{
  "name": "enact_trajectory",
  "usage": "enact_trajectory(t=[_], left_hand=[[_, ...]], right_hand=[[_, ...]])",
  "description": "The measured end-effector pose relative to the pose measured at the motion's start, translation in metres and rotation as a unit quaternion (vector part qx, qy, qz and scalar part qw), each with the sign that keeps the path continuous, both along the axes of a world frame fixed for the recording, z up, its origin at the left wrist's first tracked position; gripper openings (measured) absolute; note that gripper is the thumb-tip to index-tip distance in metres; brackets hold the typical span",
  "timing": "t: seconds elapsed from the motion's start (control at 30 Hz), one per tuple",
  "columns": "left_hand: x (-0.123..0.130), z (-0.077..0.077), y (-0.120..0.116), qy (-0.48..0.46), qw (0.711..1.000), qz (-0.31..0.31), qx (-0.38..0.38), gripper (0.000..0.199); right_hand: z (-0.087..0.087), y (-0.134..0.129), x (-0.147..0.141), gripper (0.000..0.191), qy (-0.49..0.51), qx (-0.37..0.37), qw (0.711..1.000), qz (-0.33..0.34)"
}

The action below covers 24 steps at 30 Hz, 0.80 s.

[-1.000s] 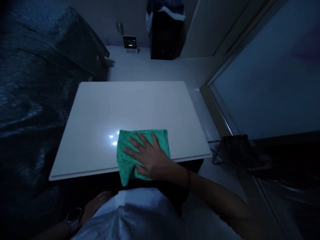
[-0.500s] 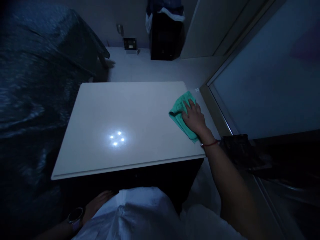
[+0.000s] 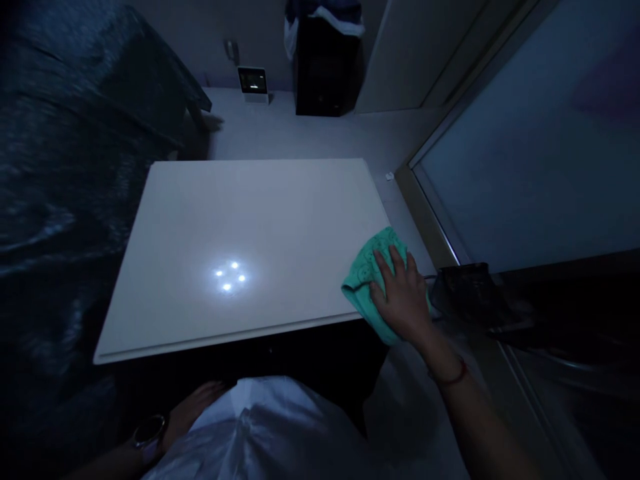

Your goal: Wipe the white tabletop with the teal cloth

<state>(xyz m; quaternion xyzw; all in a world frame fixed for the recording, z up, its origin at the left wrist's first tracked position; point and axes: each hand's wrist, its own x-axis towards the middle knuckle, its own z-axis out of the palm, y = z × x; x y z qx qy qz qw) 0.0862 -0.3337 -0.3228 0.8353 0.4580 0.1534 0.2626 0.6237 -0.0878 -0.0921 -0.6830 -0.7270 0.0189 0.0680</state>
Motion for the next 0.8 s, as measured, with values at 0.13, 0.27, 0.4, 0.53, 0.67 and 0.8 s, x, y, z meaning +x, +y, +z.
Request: enact_trajectory(t=[0.13, 0.27, 0.4, 0.53, 0.67, 0.8], left_hand=[[0.003, -0.001, -0.004, -0.016, 1.0, -0.002, -0.023, 0.094], [0.006, -0.001, -0.01, -0.013, 0.999, 0.038, -0.031, 0.088], [0.008, 0.003, -0.01, -0.005, 1.0, 0.023, -0.011, 0.079], [0.006, -0.001, -0.01, -0.014, 1.0, 0.01, 0.007, 0.08], [0.002, -0.012, -0.019, -0.017, 1.0, 0.02, -0.009, 0.078], [0.0, -0.015, -0.02, -0.01, 1.0, 0.016, 0.008, 0.068]], right_hand=[[0.01, 0.091, -0.007, 0.072, 0.02, -0.04, 0.999, 0.014], [0.027, 0.203, -0.038, 0.074, 0.039, -0.059, 0.997, -0.02], [0.036, 0.278, -0.108, 0.076, 0.058, -0.065, 0.995, -0.051], [0.036, 0.298, -0.213, 0.081, 0.082, -0.072, 0.99, 0.093], [0.039, 0.281, -0.325, 0.08, 0.086, -0.073, 0.97, 0.214], [0.043, 0.242, -0.408, 0.075, 0.072, -0.049, 0.945, 0.314]])
